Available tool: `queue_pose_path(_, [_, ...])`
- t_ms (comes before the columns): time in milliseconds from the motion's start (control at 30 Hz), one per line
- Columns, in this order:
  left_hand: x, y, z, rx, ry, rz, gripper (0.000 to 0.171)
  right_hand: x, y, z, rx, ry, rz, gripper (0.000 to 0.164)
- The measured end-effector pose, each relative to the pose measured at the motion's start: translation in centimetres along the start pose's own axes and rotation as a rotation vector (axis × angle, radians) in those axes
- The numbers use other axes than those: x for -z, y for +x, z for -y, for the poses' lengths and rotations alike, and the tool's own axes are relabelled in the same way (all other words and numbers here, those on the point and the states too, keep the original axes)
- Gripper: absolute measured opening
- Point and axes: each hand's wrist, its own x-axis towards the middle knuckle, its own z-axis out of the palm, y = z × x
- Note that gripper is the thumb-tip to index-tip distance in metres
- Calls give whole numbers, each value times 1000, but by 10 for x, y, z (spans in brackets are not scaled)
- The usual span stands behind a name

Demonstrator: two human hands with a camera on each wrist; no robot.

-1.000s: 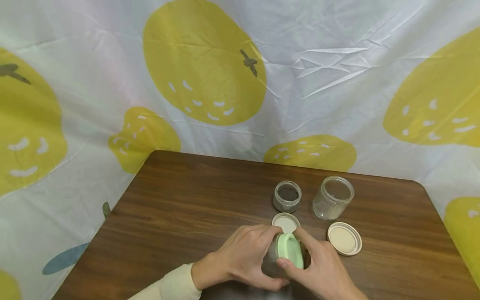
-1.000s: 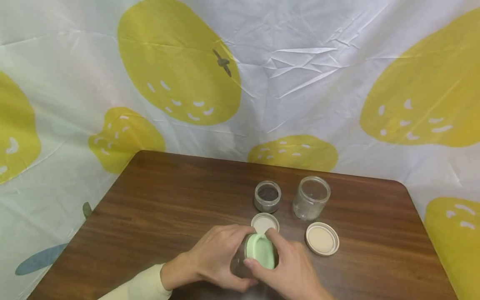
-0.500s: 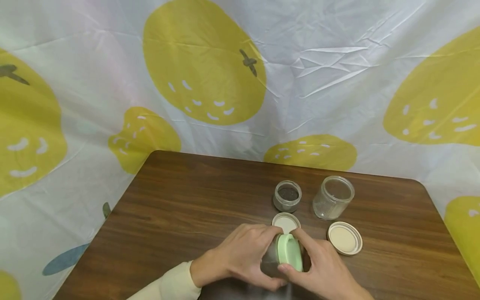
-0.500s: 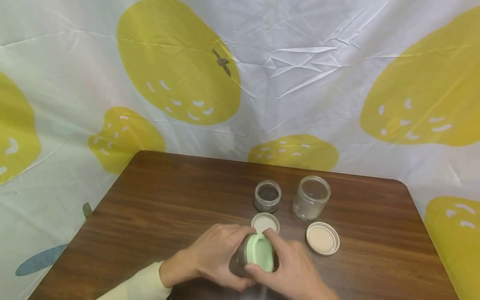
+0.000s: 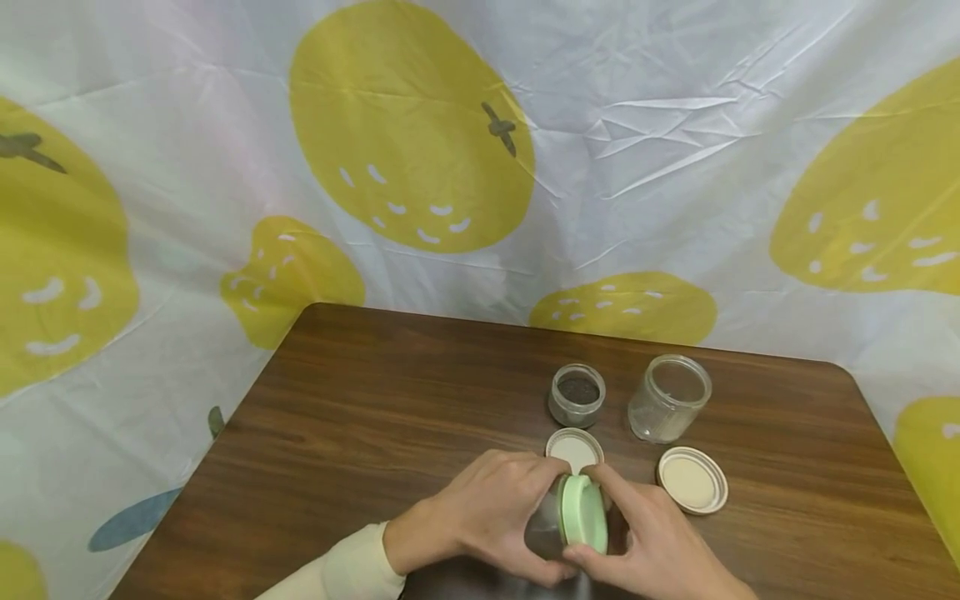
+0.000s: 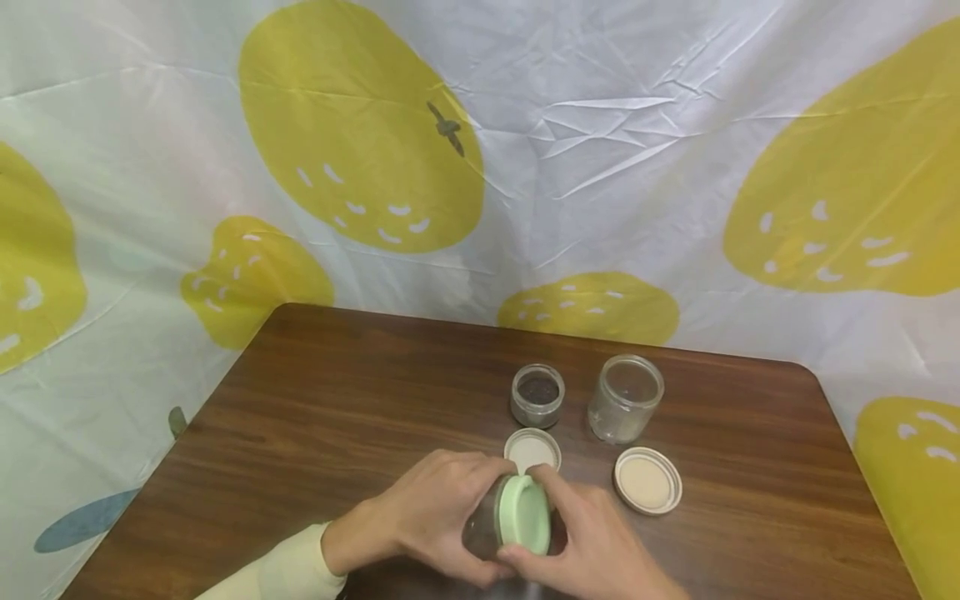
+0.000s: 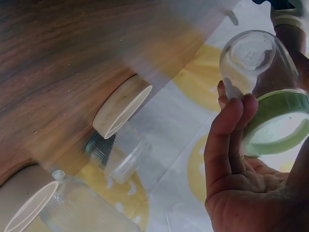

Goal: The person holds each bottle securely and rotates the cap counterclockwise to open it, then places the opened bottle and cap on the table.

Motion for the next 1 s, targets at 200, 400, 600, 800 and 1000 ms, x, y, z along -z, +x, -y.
queue_pose_path(200, [-1, 1, 0, -2, -8, 25, 76, 2, -3, -1, -5, 28, 18, 62])
queue_pose_path(400, [-3, 1, 3, -11, -40, 62, 75, 4, -4, 1, -28, -3, 41, 66])
queue_pose_path(600, [0, -6, 8, 55, -238, 179, 73, 12, -5, 9, -76, -58, 107, 89])
queue_pose_path(800, [2, -9, 9, 48, -254, 171, 74, 15, -2, 14, -56, -116, 128, 92])
queue_pose_path(1000, [0, -9, 9, 62, -255, 186, 74, 18, -4, 13, -47, -136, 171, 97])
